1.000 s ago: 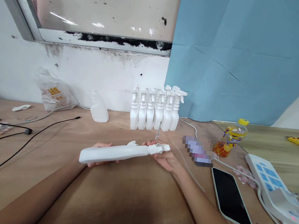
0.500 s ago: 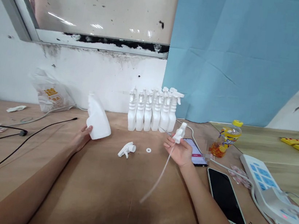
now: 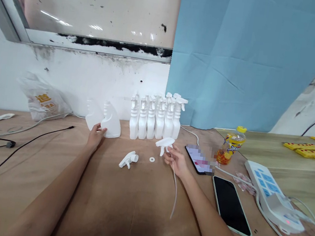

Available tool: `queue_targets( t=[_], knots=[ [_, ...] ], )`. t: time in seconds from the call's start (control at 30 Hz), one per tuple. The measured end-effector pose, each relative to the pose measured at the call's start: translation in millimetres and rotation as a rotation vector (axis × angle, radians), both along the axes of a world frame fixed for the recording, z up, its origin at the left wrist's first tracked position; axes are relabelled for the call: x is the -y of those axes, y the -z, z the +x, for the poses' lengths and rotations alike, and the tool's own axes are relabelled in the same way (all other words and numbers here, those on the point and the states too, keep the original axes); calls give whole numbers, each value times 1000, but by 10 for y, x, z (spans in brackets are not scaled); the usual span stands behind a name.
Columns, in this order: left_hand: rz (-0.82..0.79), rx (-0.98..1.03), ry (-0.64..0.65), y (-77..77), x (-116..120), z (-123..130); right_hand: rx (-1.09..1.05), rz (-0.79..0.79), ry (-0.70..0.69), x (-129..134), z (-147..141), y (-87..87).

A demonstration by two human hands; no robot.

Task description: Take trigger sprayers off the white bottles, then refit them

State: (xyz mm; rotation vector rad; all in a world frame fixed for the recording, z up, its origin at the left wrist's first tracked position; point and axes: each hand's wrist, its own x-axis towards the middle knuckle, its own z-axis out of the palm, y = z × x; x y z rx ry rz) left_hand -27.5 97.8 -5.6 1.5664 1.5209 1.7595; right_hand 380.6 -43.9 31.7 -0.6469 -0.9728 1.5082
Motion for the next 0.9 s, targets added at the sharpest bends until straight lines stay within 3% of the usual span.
queue_targets(
  t=[0.13,0.3,0.43,0.6,0.9],
  knots=[
    [30,-120,-110,-1,-67,17,-27,11,6,-11,10,27],
    [53,-309,-219,-37,72,68,95,53,73,-54,-49,158],
    [26,-567,-131,-70,242,230,329,131,211,-77,-123,273],
    [-33,-848,-5,-111,392,490,550,196,294,-69,-149,290],
    [-201,-1000,-79,-136,413,533,575,162,305,-93,-164,274]
  ],
)
